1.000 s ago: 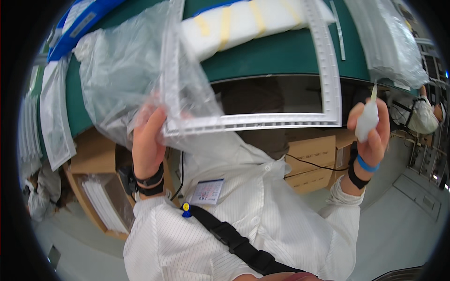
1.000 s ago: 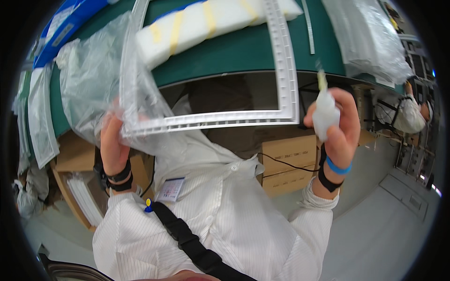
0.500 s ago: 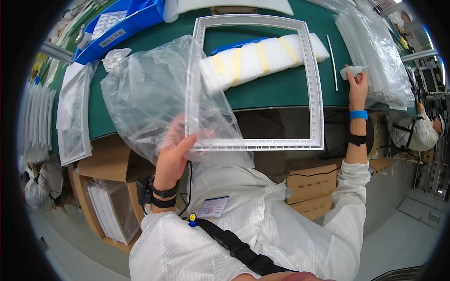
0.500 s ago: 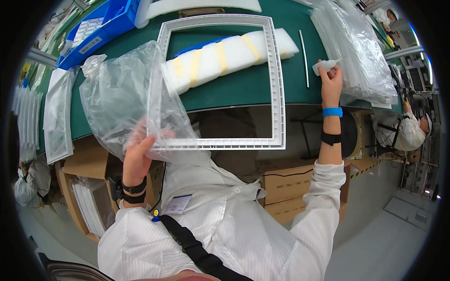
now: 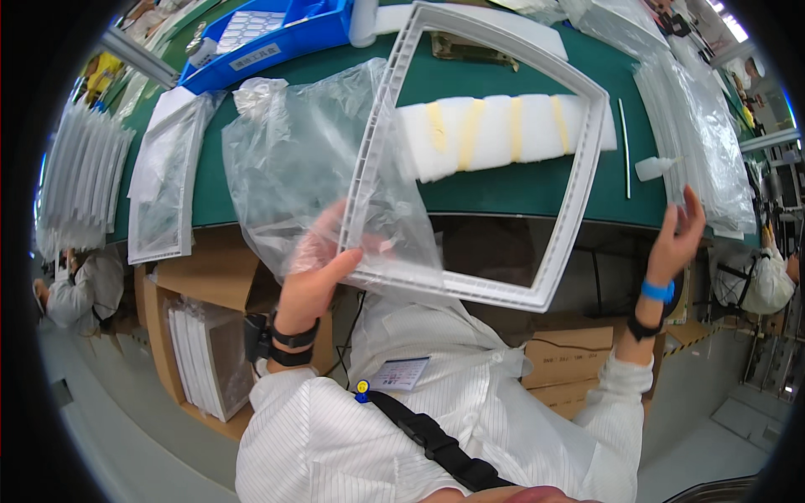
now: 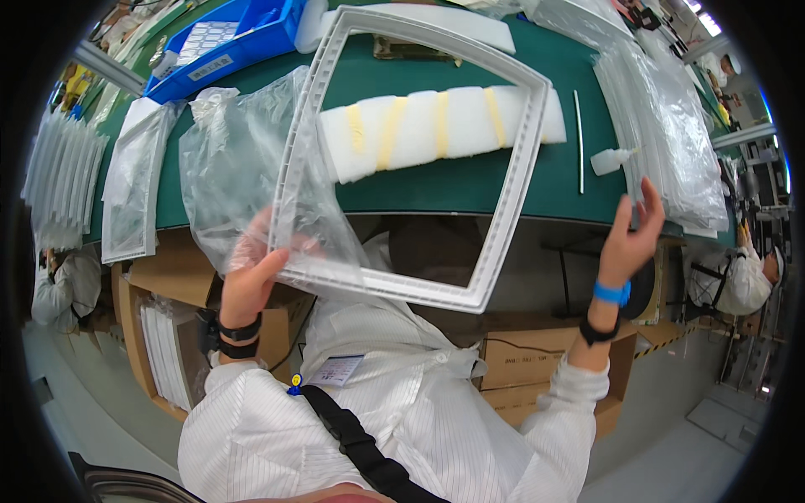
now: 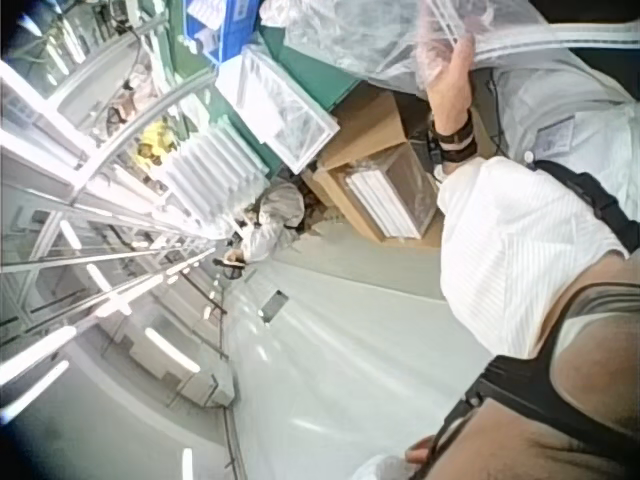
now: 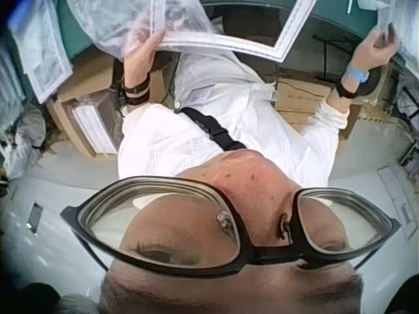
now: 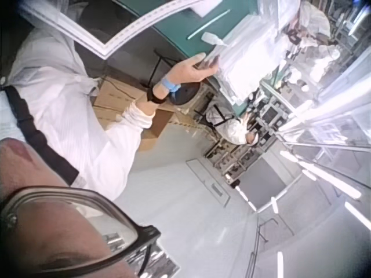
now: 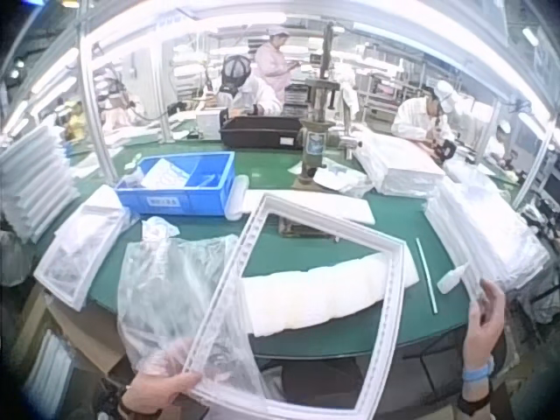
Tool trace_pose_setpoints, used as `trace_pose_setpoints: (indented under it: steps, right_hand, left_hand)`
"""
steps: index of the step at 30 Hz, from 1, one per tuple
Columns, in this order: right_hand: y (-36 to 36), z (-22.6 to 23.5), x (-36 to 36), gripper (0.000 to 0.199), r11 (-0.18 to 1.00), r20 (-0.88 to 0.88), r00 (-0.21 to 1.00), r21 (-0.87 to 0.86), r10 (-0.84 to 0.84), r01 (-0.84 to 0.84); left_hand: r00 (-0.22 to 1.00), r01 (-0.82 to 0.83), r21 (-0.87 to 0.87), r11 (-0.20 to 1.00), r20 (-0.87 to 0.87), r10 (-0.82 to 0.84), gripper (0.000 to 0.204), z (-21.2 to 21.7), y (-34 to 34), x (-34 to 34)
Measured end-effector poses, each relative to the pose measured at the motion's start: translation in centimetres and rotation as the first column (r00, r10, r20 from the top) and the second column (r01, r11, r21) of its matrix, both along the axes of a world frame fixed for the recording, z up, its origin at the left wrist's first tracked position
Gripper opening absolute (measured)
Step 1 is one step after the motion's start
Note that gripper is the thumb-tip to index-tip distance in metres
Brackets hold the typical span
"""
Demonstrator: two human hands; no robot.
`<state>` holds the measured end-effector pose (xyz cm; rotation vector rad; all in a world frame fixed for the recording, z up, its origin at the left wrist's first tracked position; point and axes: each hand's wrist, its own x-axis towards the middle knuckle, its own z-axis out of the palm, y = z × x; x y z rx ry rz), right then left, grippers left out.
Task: Applying glue to the edges of a white plastic frame and assembling it with a plastic sheet.
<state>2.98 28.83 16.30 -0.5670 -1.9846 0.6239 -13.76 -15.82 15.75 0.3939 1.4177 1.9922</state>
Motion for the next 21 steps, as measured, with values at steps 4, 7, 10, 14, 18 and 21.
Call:
trace_pose_setpoints:
  steps: [4, 7, 10, 14, 18, 21]
  right_hand:
    - [-6.9, 6.8, 0.7, 0.027, 0.938, 0.083, 0.976, 0.272, 0.200, -0.215]
    - [-10.3, 10.9, -2.4, 0.032, 0.835, 0.188, 0.937, 0.426, 0.296, -0.349]
    - [-12.0, 12.8, -6.2, 0.031, 0.726, 0.276, 0.910, 0.549, 0.310, -0.414]
    - [-11.2, 13.1, -6.5, 0.029, 0.662, 0.517, 0.778, 0.447, 0.357, -0.601]
    - [-10.1, 11.7, -5.3, 0.030, 0.676, 0.714, 0.448, -0.049, 0.539, -0.736]
    - [-11.0, 9.7, -5.0, 0.028, 0.516, 0.555, 0.172, -0.553, 0.813, -0.655]
  left_hand:
    - [0.942, 0.146, -0.159, 0.976, -0.278, -0.186, 0.061, 3.3, -3.7, -2.5]
    - [0.890, 0.257, -0.175, 0.951, -0.342, -0.303, 0.058, 5.9, -4.5, -4.1]
    - [0.814, 0.351, -0.282, 0.893, -0.380, -0.440, 0.052, 8.7, -3.1, -5.1]
    - [0.679, 0.477, -0.426, 0.769, -0.377, -0.630, 0.051, 9.7, -1.3, -7.0]
    - [0.401, 0.472, -0.626, 0.621, -0.475, -0.783, 0.046, 10.9, 1.6, -8.2]
    - [0.117, 0.359, -0.727, 0.585, -0.587, -0.801, 0.043, 12.5, 4.3, -7.4]
